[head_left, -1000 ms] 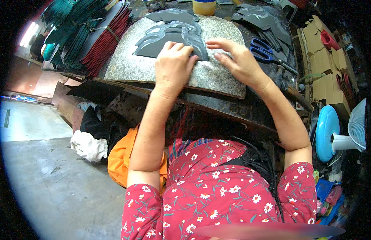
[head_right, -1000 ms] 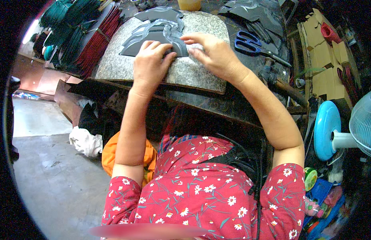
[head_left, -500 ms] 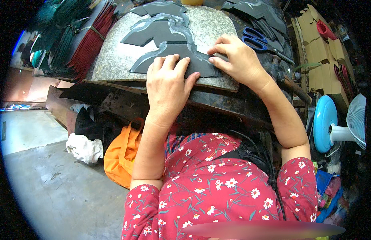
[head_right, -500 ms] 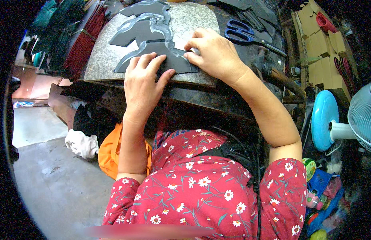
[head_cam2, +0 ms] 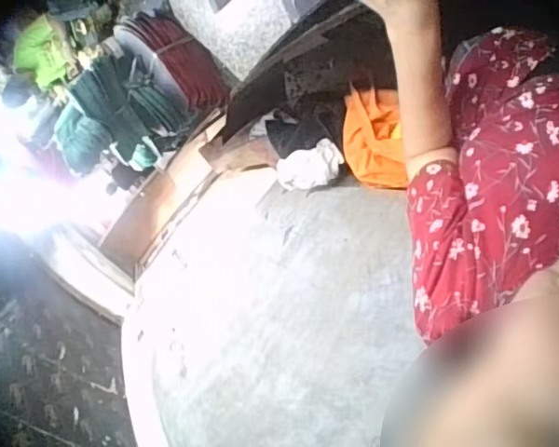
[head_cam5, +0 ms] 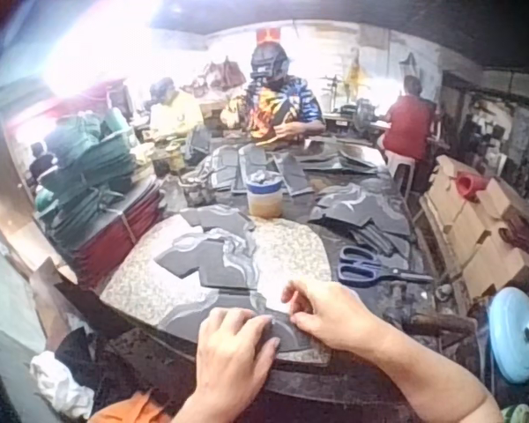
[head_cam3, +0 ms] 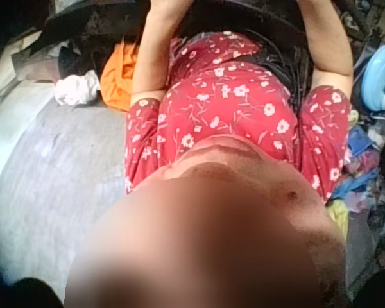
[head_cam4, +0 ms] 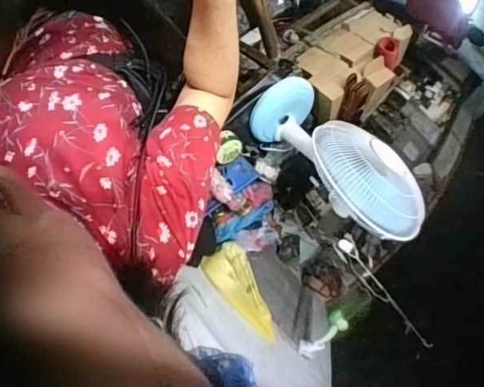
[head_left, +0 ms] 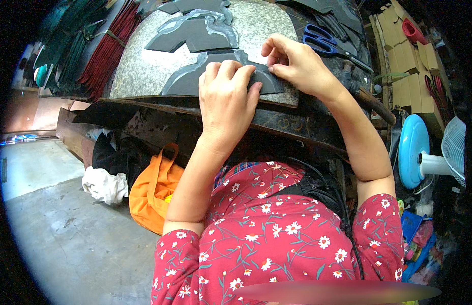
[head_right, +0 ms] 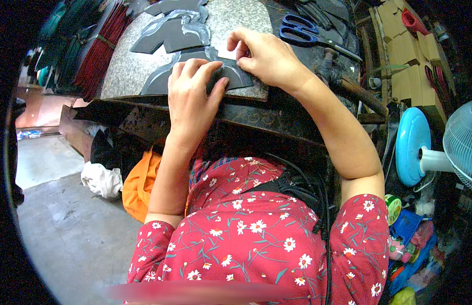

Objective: The person uses shears to cut a black leather piece into a specific shape. They repeatedly trim the edges, rotate the piece, and inspect the cut lines while working at a cluttered table.

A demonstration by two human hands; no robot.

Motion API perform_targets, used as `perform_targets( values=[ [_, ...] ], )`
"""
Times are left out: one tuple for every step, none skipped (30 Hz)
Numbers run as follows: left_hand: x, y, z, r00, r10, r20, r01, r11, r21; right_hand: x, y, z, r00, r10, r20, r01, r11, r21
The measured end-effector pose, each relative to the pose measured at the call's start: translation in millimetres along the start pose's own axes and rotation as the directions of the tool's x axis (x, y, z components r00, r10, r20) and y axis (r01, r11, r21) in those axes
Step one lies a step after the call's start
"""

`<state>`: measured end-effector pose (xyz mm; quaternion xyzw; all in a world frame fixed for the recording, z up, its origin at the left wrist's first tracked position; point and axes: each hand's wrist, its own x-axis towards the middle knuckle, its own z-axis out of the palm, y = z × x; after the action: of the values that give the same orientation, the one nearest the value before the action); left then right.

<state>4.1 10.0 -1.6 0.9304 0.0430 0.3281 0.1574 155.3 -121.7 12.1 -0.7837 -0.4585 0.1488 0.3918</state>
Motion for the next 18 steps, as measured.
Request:
perform_targets(
  values=[
    [3,1,2,1.0,0.003,0.002,-0.003,1.0,-0.004,1,2,0,1.0,-0.021,-0.01,0.022,0.998,0.061],
    [6,2,3,1.0,0.007,0.003,-0.007,1.0,-0.011,3,4,0,1.0,-0.008,-0.016,0.008,0.999,0.033],
    [9,3,6,1.0,0.021,0.006,-0.021,1.0,0.003,4,6,0,0.999,-0.027,-0.032,0.028,0.999,0.023],
    [13,4,8,0.999,0.034,0.009,-0.034,0.999,0.018,5,8,0,0.998,-0.049,-0.045,0.049,0.999,0.012],
    [17,5,10,0.999,0.047,0.024,-0.048,0.998,0.037,5,10,1,0.998,-0.051,-0.048,0.051,0.999,0.009],
    [21,7,12,0.997,0.07,0.024,-0.071,0.993,0.091,6,11,1,0.997,-0.054,-0.051,0.054,0.999,0.005],
    [23,8,13,0.997,0.062,0.04,-0.067,0.991,0.118,6,11,1,0.997,-0.059,-0.053,0.059,0.998,0.002],
    [26,9,14,0.996,0.053,0.075,-0.063,0.987,0.148,5,12,1,0.997,-0.065,-0.05,0.064,0.998,-0.014],
    [28,9,16,0.995,0.042,0.088,-0.058,0.981,0.185,5,12,0,0.996,-0.07,-0.047,0.069,0.997,-0.029],
    [30,9,17,0.994,0.071,0.085,-0.086,0.976,0.2,4,12,0,0.996,-0.077,-0.044,0.075,0.996,-0.045],
    [31,10,19,0.991,0.065,0.12,-0.09,0.973,0.214,4,11,0,0.996,-0.075,-0.047,0.071,0.994,-0.084],
    [32,11,22,0.99,0.068,0.122,-0.095,0.969,0.229,3,11,0,0.996,-0.074,-0.05,0.067,0.99,-0.121],
    [33,10,24,0.99,0.098,0.099,-0.119,0.966,0.23,4,10,-1,0.993,-0.108,-0.053,0.099,0.984,-0.151],
    [33,9,26,0.989,0.06,0.134,-0.09,0.969,0.232,4,10,-1,0.996,-0.077,-0.043,0.07,0.988,-0.138],
    [33,8,27,0.988,0.049,0.147,-0.08,0.972,0.22,5,10,-2,0.996,-0.08,-0.032,0.075,0.99,-0.117],
    [33,7,28,0.985,0.032,0.168,-0.066,0.976,0.206,6,11,-3,0.996,-0.083,-0.022,0.081,0.992,-0.096],
    [32,6,28,0.987,0.049,0.15,-0.076,0.98,0.183,7,11,-4,0.997,-0.079,-0.012,0.078,0.994,-0.074],
    [31,5,26,0.988,0.058,0.142,-0.081,0.984,0.157,7,11,-4,0.997,-0.075,-0.001,0.075,0.996,-0.051]
  ],
)
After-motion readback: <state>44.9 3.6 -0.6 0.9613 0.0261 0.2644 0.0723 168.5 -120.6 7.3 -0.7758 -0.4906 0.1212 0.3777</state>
